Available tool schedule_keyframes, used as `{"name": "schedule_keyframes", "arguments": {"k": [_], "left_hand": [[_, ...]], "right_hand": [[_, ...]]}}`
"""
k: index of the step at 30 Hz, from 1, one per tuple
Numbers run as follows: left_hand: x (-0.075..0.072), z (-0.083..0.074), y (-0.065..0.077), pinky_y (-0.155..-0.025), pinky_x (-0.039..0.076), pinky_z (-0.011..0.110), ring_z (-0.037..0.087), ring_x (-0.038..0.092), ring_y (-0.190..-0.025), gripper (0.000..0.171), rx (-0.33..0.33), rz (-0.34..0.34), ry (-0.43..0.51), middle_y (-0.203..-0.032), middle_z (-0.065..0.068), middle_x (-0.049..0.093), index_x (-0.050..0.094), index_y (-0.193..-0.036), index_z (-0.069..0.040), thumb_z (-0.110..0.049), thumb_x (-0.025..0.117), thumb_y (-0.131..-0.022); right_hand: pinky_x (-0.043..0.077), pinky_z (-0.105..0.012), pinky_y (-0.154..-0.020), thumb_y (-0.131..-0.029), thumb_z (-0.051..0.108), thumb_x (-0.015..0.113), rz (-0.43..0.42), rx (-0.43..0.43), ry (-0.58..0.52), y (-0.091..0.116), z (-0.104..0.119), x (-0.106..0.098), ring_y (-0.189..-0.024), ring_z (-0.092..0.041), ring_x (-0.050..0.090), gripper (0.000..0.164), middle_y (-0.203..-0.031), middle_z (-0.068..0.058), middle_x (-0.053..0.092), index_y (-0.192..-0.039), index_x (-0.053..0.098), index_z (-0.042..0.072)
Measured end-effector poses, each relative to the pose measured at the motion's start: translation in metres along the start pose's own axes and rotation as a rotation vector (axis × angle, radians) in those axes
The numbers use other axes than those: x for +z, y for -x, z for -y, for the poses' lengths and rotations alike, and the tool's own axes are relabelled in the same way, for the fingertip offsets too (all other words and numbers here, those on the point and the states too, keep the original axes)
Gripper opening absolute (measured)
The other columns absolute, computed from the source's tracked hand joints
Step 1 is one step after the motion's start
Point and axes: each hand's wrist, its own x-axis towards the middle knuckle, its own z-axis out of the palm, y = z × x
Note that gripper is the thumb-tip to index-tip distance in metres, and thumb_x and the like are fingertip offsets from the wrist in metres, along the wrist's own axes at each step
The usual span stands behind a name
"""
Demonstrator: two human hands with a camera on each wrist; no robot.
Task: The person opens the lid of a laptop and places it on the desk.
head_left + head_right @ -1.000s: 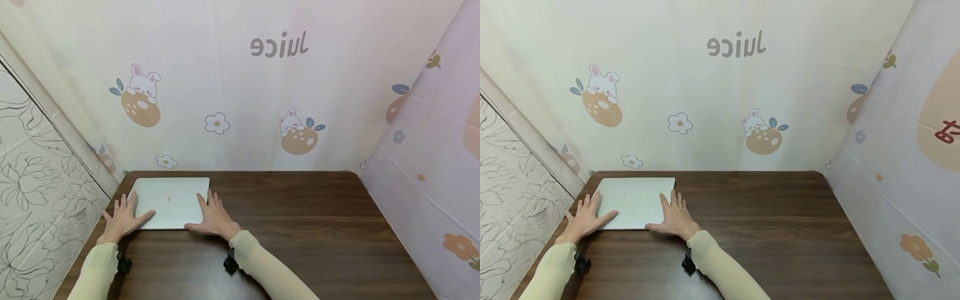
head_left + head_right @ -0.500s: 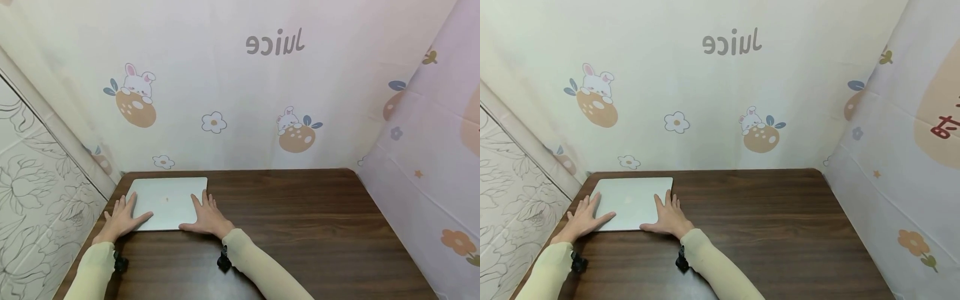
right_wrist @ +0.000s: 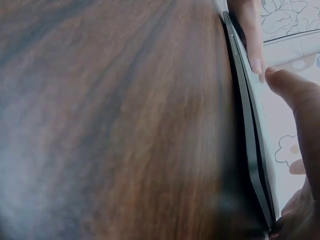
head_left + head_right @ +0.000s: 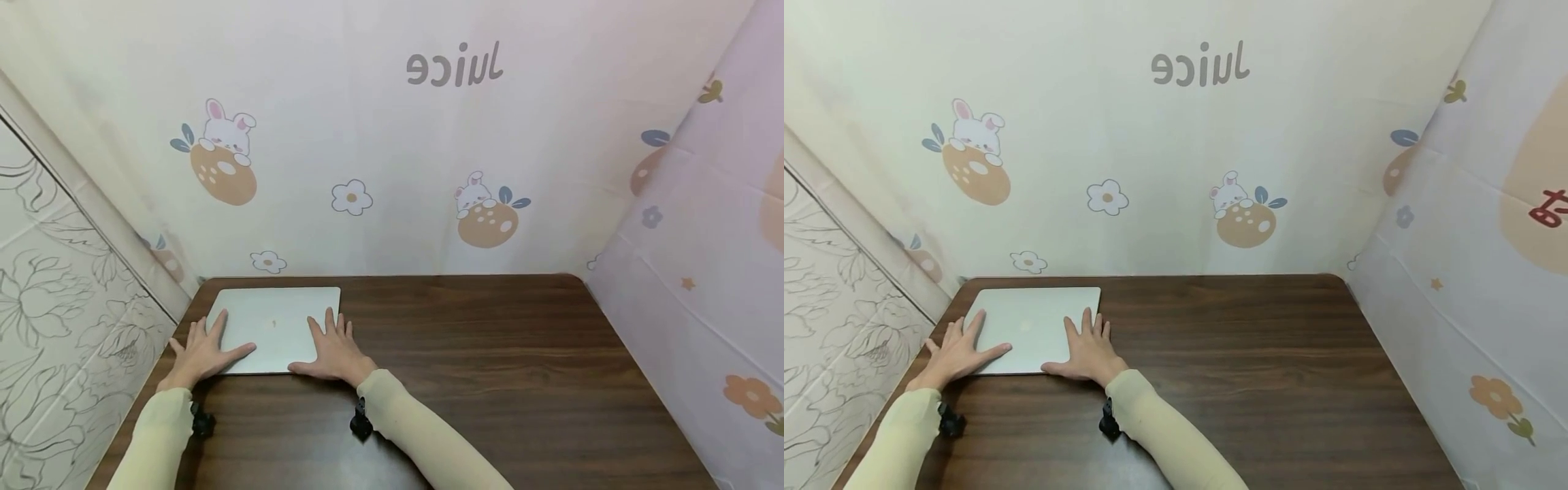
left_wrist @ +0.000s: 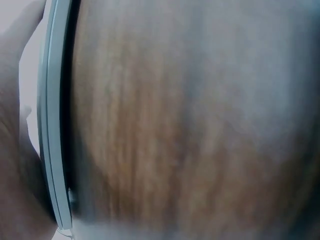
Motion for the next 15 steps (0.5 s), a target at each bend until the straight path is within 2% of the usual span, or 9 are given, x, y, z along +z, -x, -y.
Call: {"name": "schedule_keyframes", "arguments": {"k": [4,7,15], "left_hand": [[-0.001,-0.002,-0.003,-0.1,-0.005,0.092,0.07,0.002,-0.146,0.115,0.016,0.019,-0.014,-0.161,0.047,0.003,0.011,-0.167,-0.016,-0.077,0.063,-0.084],[-0.001,-0.004,-0.003,-0.102,-0.006,0.091,0.068,0.0,-0.147,0.114,0.022,0.031,-0.013,-0.162,0.046,0.0,0.013,-0.167,-0.019,-0.076,0.065,-0.083],[0.001,-0.012,0.005,-0.103,-0.007,0.089,0.068,-0.001,-0.148,0.117,0.015,0.055,-0.011,-0.161,0.046,-0.002,0.013,-0.167,-0.019,-0.077,0.067,-0.081]], "right_hand": [[0.013,-0.063,-0.126,-0.088,0.081,0.054,0.015,0.006,-0.012,-0.001,0.0,-0.001,-0.156,-0.053,0.006,0.102,-0.172,-0.023,0.004,-0.166,0.02,0.026],[0.013,-0.063,-0.126,-0.089,0.08,0.052,0.016,0.013,-0.009,-0.002,-0.001,-0.001,-0.155,-0.054,0.003,0.099,-0.172,-0.023,0.003,-0.166,0.021,0.025],[0.011,-0.065,-0.125,-0.089,0.08,0.053,0.014,0.022,-0.005,-0.001,-0.002,-0.001,-0.155,-0.055,-0.001,0.1,-0.172,-0.025,0.001,-0.166,0.022,0.022]]}}
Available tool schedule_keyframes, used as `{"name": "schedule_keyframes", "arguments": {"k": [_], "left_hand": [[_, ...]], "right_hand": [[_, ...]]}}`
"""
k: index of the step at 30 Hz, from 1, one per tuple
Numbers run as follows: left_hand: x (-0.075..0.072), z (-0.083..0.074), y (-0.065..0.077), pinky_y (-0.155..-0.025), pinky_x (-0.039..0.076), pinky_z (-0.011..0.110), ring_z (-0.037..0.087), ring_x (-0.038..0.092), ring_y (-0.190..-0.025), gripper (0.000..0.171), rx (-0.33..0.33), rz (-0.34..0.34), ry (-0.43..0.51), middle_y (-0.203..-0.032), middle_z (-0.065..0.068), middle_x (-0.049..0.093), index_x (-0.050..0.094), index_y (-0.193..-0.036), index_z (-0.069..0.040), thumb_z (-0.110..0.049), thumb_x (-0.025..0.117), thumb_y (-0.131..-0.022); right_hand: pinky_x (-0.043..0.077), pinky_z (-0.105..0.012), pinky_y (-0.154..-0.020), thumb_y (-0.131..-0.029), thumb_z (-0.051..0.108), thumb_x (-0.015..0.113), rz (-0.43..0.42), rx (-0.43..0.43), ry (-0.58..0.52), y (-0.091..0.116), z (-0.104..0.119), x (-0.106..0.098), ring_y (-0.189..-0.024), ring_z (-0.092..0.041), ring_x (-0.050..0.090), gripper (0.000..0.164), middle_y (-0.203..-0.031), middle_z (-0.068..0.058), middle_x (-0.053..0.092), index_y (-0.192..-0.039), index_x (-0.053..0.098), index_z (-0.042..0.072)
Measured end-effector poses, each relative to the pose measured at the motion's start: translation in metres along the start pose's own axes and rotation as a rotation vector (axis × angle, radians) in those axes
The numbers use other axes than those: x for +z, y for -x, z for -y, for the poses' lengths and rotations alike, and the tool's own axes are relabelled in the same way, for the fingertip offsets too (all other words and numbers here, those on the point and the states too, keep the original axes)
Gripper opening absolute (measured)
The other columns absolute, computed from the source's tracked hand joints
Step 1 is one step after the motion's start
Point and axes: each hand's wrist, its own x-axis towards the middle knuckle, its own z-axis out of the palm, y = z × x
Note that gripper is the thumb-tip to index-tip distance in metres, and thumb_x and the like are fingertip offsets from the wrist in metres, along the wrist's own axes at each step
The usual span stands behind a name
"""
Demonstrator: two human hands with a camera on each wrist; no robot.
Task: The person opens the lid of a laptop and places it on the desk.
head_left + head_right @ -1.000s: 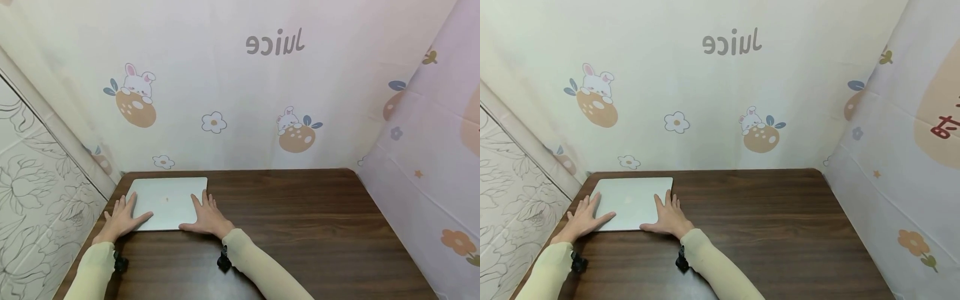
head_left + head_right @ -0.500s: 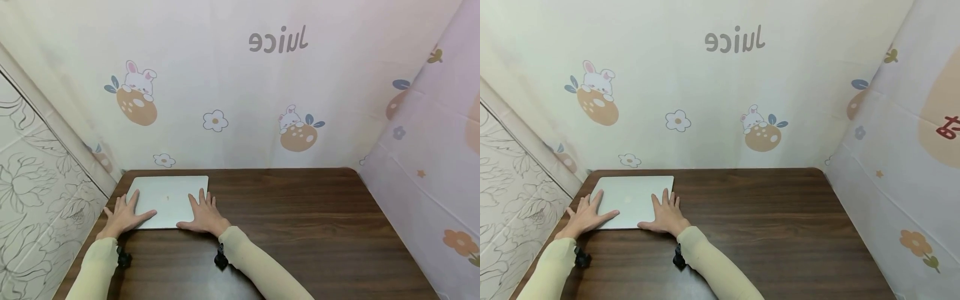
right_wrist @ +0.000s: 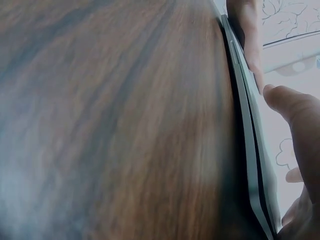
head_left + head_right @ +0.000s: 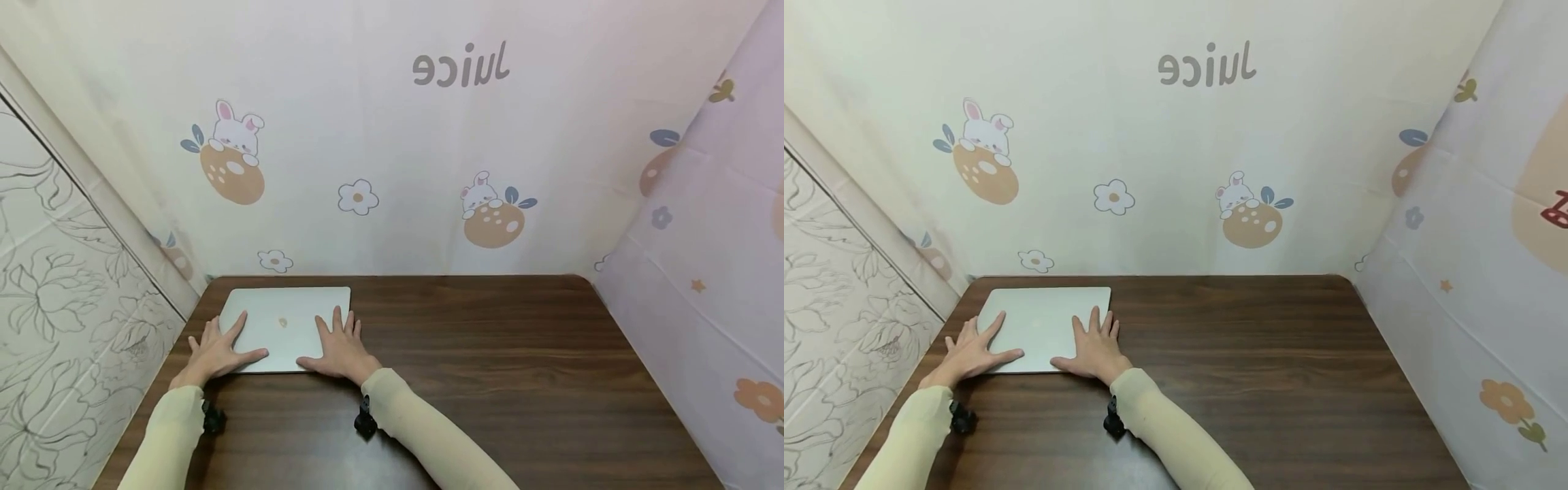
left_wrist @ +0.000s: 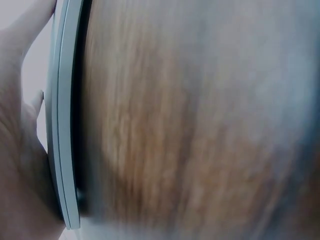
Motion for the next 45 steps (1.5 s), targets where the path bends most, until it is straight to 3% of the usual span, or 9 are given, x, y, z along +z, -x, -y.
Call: {"name": "schedule_keyframes", "arguments": {"k": [13,25,38,45], "left_hand": [[0.004,-0.013,0.007,-0.108,-0.007,0.086,0.069,-0.002,-0.147,0.119,0.011,0.004,0.023,-0.16,0.047,-0.008,0.014,-0.167,-0.016,-0.077,0.068,-0.08],[0.011,-0.026,0.008,-0.109,-0.005,0.085,0.069,-0.002,-0.147,0.119,0.004,0.004,0.01,-0.161,0.046,-0.009,0.017,-0.166,-0.015,-0.08,0.066,-0.079],[0.02,-0.037,0.014,-0.111,-0.005,0.083,0.068,-0.005,-0.148,0.119,0.002,0.013,0.034,-0.163,0.042,-0.013,0.014,-0.167,-0.018,-0.081,0.065,-0.08],[0.02,-0.044,0.019,-0.111,-0.004,0.083,0.069,-0.004,-0.147,0.118,0.007,0.008,0.027,-0.163,0.043,-0.012,0.017,-0.167,-0.017,-0.08,0.066,-0.08]], "right_hand": [[0.013,-0.058,-0.128,-0.085,0.081,0.057,-0.008,0.028,0.027,0.003,-0.004,0.002,-0.157,-0.05,-0.007,0.105,-0.171,-0.026,-0.003,-0.165,0.026,0.021],[0.015,-0.065,-0.125,-0.08,0.089,0.054,-0.018,0.078,0.126,0.009,-0.008,-0.001,-0.155,-0.056,0.001,0.11,-0.172,-0.024,0.003,-0.165,0.026,0.025],[0.02,-0.054,-0.127,-0.082,0.084,0.058,0.012,0.08,0.057,0.021,-0.018,-0.006,-0.157,-0.051,-0.005,0.109,-0.172,-0.021,-0.004,-0.166,0.024,0.025],[0.035,-0.054,-0.121,-0.081,0.082,0.062,0.004,0.082,0.027,0.027,-0.02,-0.009,-0.157,-0.051,-0.005,0.109,-0.173,-0.022,-0.004,-0.165,0.025,0.025]]}}
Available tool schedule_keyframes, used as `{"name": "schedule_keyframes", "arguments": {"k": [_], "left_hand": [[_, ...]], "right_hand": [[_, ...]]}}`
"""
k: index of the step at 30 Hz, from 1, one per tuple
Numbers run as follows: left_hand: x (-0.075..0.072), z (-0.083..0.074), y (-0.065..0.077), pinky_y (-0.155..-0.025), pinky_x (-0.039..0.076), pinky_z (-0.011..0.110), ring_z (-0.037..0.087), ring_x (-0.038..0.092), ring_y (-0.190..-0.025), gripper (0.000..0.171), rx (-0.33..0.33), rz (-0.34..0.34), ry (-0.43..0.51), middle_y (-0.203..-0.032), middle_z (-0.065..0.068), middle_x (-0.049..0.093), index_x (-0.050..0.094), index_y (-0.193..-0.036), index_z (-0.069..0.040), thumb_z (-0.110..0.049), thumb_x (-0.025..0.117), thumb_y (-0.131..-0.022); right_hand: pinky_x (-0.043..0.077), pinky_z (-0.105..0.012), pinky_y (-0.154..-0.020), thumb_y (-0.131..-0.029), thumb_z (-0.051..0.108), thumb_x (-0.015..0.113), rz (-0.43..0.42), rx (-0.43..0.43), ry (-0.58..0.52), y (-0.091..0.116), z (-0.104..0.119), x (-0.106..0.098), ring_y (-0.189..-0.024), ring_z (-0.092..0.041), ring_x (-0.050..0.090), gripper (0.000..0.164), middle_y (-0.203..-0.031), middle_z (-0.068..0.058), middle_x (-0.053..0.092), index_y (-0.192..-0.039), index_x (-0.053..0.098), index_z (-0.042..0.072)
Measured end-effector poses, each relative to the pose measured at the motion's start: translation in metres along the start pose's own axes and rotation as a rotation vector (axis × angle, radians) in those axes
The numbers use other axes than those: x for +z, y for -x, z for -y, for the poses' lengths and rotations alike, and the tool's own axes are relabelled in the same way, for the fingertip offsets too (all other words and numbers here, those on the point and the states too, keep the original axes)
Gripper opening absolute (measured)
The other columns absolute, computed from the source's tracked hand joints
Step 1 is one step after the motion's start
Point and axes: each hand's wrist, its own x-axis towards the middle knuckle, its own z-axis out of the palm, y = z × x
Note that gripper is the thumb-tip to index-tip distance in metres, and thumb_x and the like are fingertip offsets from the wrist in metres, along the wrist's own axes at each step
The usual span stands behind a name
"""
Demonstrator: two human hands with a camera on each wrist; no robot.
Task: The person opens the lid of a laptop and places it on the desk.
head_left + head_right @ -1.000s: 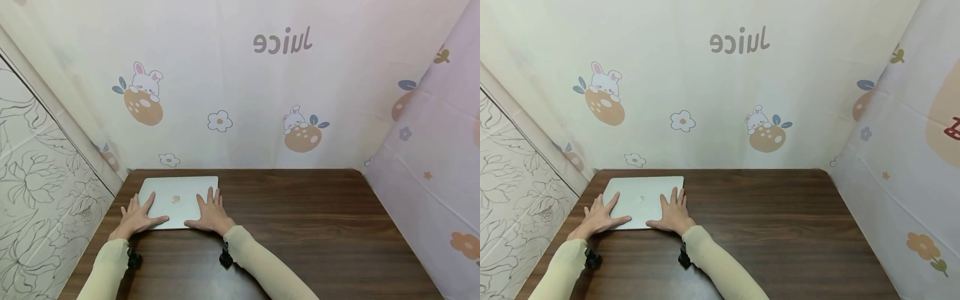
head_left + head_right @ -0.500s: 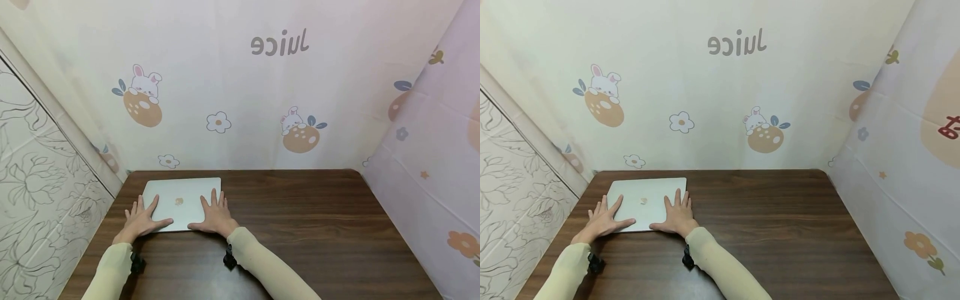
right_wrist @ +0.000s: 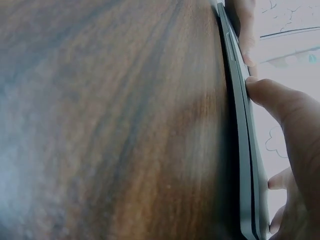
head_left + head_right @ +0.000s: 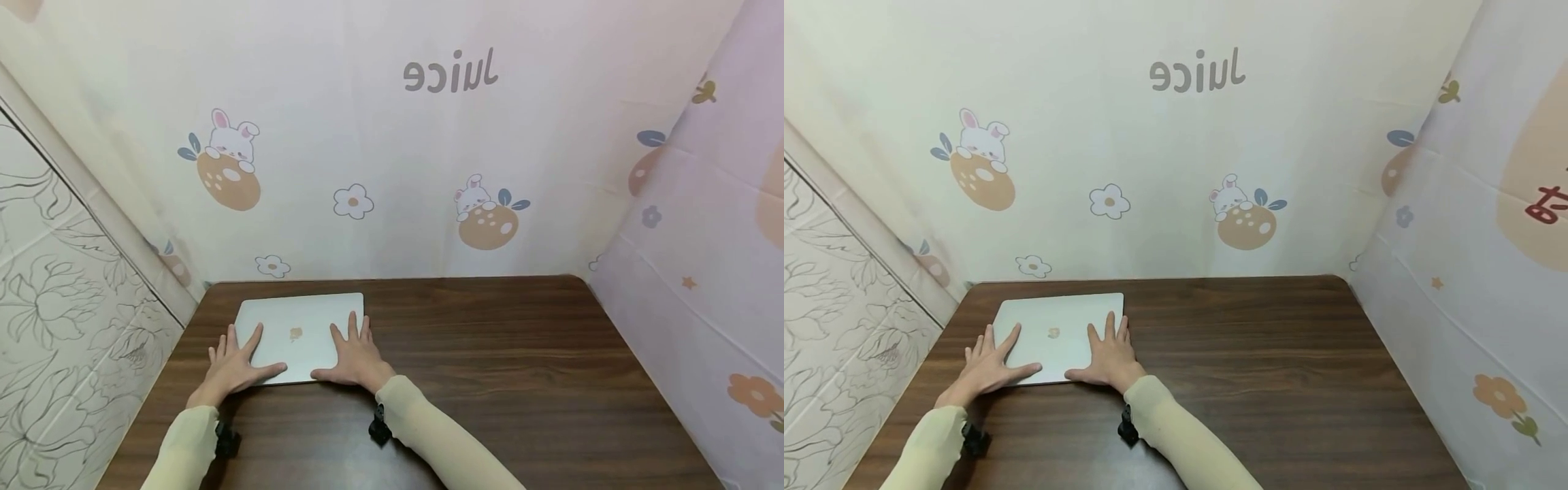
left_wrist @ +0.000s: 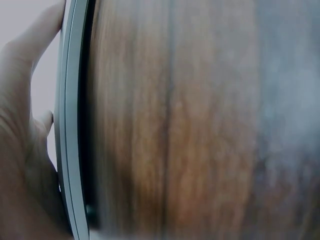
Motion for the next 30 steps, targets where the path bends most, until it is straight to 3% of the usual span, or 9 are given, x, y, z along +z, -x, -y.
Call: {"name": "schedule_keyframes", "arguments": {"k": [9,22,30], "left_hand": [[0.002,-0.005,0.002,-0.112,-0.004,0.082,0.07,-0.003,-0.146,0.118,0.01,-0.007,0.006,-0.164,0.041,-0.009,0.019,-0.166,-0.016,-0.079,0.067,-0.079],[0.01,-0.014,0.005,-0.11,-0.004,0.084,0.074,-0.002,-0.144,0.117,0.021,-0.018,-0.016,-0.164,0.041,-0.007,0.024,-0.165,-0.017,-0.081,0.068,-0.077],[0.012,-0.018,0.003,-0.111,-0.003,0.084,0.073,-0.002,-0.144,0.117,0.023,-0.019,-0.03,-0.164,0.041,-0.007,0.024,-0.165,-0.018,-0.083,0.065,-0.077]], "right_hand": [[0.039,-0.054,-0.118,-0.081,0.081,0.064,0.0,0.004,-0.009,0.006,-0.002,-0.003,-0.156,-0.053,-0.004,0.108,-0.172,-0.023,-0.003,-0.165,0.026,0.024],[0.024,-0.058,-0.125,-0.082,0.076,0.067,0.006,0.01,-0.036,0.013,-0.006,-0.004,-0.156,-0.054,-0.004,0.107,-0.172,-0.024,-0.002,-0.165,0.027,0.022],[0.022,-0.059,-0.126,-0.082,0.077,0.066,-0.003,0.013,-0.038,0.017,-0.011,-0.006,-0.156,-0.054,-0.004,0.106,-0.172,-0.023,-0.002,-0.165,0.028,0.022]]}}
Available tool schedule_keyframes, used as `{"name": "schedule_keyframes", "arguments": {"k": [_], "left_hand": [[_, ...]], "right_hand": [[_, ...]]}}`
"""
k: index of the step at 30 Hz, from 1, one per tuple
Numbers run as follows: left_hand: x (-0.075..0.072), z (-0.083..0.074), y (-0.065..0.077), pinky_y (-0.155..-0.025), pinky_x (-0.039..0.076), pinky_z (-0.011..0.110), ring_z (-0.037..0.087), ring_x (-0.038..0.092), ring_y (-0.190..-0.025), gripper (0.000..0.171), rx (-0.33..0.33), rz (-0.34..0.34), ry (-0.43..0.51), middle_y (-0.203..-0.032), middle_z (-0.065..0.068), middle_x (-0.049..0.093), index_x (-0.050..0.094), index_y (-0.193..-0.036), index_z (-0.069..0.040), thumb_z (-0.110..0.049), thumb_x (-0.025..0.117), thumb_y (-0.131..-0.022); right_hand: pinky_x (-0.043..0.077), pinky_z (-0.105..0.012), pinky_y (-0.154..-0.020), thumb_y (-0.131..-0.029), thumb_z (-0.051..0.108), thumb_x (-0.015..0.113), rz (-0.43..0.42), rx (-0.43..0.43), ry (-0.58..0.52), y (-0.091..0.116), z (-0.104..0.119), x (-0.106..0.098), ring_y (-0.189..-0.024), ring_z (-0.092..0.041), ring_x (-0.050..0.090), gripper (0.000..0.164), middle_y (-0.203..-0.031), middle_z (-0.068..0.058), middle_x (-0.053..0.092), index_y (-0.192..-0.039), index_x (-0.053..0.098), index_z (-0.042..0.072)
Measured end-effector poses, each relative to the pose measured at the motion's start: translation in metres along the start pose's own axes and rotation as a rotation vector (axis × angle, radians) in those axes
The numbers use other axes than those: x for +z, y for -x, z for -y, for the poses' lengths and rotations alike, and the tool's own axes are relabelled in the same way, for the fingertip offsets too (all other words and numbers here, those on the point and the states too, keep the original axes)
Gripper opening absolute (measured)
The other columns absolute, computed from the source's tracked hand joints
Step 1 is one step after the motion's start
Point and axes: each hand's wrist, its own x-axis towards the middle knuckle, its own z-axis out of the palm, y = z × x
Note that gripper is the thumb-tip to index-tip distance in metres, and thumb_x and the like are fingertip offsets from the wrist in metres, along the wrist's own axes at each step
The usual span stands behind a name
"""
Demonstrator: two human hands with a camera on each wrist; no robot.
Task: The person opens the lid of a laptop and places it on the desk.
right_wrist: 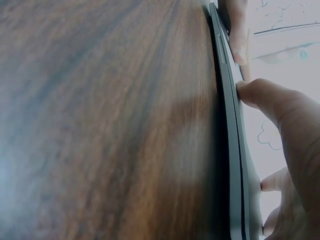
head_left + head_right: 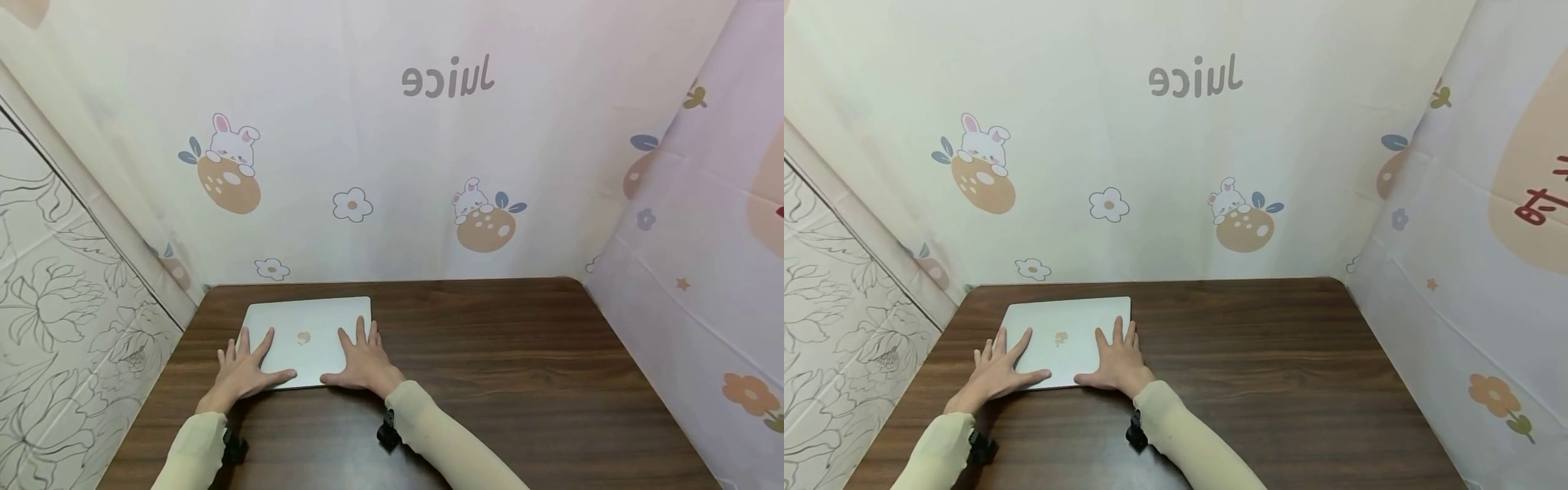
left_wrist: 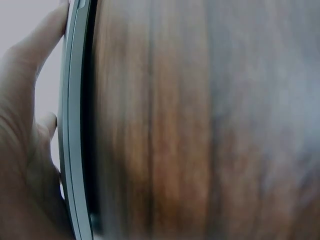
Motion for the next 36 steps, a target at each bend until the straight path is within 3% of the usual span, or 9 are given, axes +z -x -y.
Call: {"name": "schedule_keyframes", "arguments": {"k": [10,23,29,36], "left_hand": [[0.002,-0.006,0.002,-0.111,-0.005,0.084,0.073,-0.003,-0.144,0.116,0.001,-0.006,0.007,-0.165,0.04,-0.008,0.023,-0.166,-0.02,-0.083,0.065,-0.077],[0.004,-0.01,0.003,-0.108,-0.002,0.086,0.067,-0.006,-0.149,0.118,0.008,0.009,0.013,-0.165,0.039,-0.01,0.021,-0.166,-0.017,-0.083,0.064,-0.078],[0.005,-0.008,0.001,-0.108,0.003,0.087,0.063,-0.001,-0.151,0.116,0.052,-0.022,-0.012,-0.167,0.036,-0.002,0.023,-0.165,-0.016,-0.081,0.065,-0.079],[0.008,-0.007,-0.005,-0.106,0.004,0.088,0.06,0.002,-0.153,0.112,0.088,-0.041,-0.053,-0.171,0.028,0.007,0.027,-0.165,-0.021,-0.084,0.063,-0.079]], "right_hand": [[0.013,-0.065,-0.125,-0.082,0.079,0.063,0.0,-0.008,0.045,0.003,-0.003,-0.005,-0.156,-0.054,-0.003,0.107,-0.172,-0.024,-0.001,-0.165,0.027,0.022],[0.016,-0.063,-0.126,-0.08,0.087,0.056,0.017,-0.03,0.108,-0.003,-0.007,-0.003,-0.158,-0.049,-0.003,0.112,-0.172,-0.023,-0.001,-0.166,0.022,0.023],[0.016,-0.064,-0.125,-0.081,0.087,0.056,0.009,-0.045,0.115,-0.007,-0.006,-0.003,-0.158,-0.05,-0.001,0.111,-0.172,-0.022,0.002,-0.165,0.026,0.021],[0.018,-0.064,-0.125,-0.081,0.087,0.055,-0.004,-0.048,0.13,-0.009,-0.008,-0.002,-0.158,-0.05,0.002,0.111,-0.172,-0.023,0.005,-0.165,0.027,0.021]]}}
